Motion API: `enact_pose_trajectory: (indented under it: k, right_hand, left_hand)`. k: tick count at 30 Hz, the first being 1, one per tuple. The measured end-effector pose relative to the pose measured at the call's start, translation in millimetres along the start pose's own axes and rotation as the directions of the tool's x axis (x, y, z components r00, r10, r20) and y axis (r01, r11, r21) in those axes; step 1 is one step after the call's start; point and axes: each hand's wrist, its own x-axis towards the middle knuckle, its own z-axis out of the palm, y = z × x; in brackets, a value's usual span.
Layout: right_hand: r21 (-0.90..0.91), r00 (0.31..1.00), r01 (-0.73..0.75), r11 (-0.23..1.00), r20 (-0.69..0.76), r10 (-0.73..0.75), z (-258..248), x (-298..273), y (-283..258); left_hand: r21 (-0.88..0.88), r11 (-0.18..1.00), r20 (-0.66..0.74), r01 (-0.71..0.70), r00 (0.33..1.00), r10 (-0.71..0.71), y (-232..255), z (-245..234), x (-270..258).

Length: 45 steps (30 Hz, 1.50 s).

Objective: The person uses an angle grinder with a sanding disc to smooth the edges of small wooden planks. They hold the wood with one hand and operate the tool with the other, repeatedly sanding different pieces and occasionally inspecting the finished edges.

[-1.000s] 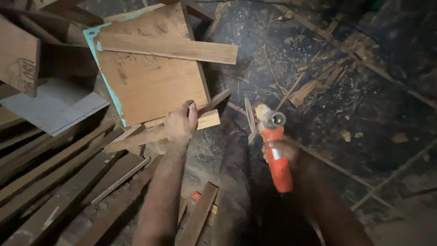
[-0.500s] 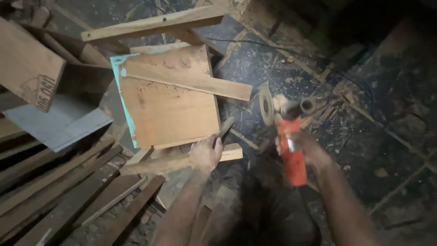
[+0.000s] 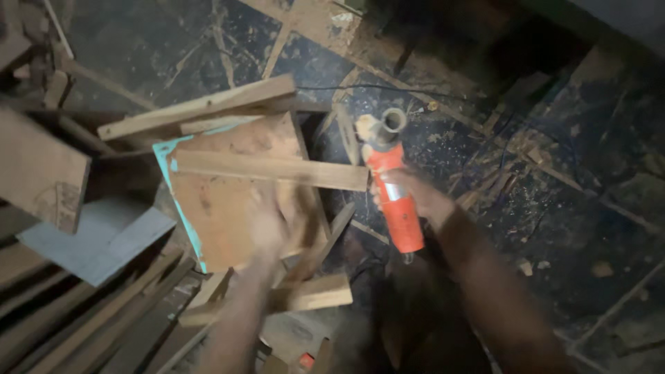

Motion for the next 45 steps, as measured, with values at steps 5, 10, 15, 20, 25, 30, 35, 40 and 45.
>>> enact_pose_trajectory:
  k: [5,10,15,20,25,30,35,40,45]
  right_hand:
    - [-0.014,0.999,0.034,0.999,0.012,-0.034,19.9,27.8,-15.8]
    - [-0.032,0.999,0.05,0.998,-0.004,-0.05,35.4,45.8,-30.3]
    - [-0.107,0.996,0.086,0.99,0.044,-0.082,54.1,66.8,-53.6]
    - [-0.159,0.995,0.082,0.984,0.067,-0.072,70.7,85.5,-61.5]
    - [-0.221,0.999,0.04,0.975,-0.012,-0.044,75.2,95.8,-52.7]
    - [-0.204,0.998,0.064,0.977,0.013,-0.063,76.0,97.4,-46.5]
    - [-0.175,0.997,0.079,0.981,0.016,-0.078,77.0,97.1,-40.7]
    - [-0.149,1.0,0.023,0.989,0.0,-0.024,82.1,97.4,-47.1]
    - [-0.149,0.994,0.099,0.984,0.056,-0.091,82.2,90.5,-37.3]
  left_hand:
    - [0.185,0.929,-0.256,-0.32,0.897,0.36,-8.6,-41.2,171.4]
    - [0.089,0.963,0.027,-0.254,0.967,0.253,-5.5,-56.4,221.3]
    - [0.075,0.931,-0.04,-0.358,0.932,0.361,-11.4,-58.5,220.8]
    - [0.104,0.946,-0.04,-0.308,0.949,0.314,-12.9,-51.3,220.7]
    - [0.138,0.94,-0.044,-0.313,0.946,0.321,-14.9,-46.8,223.5]
    - [0.168,0.932,-0.059,-0.322,0.94,0.335,-16.4,-41.3,228.1]
    - [0.184,0.929,-0.062,-0.322,0.939,0.338,-23.7,-33.4,229.0]
    - [0.139,0.926,-0.109,-0.352,0.924,0.367,-22.9,-30.4,233.8]
    - [0.177,0.925,-0.083,-0.337,0.931,0.355,-28.6,-29.4,229.2]
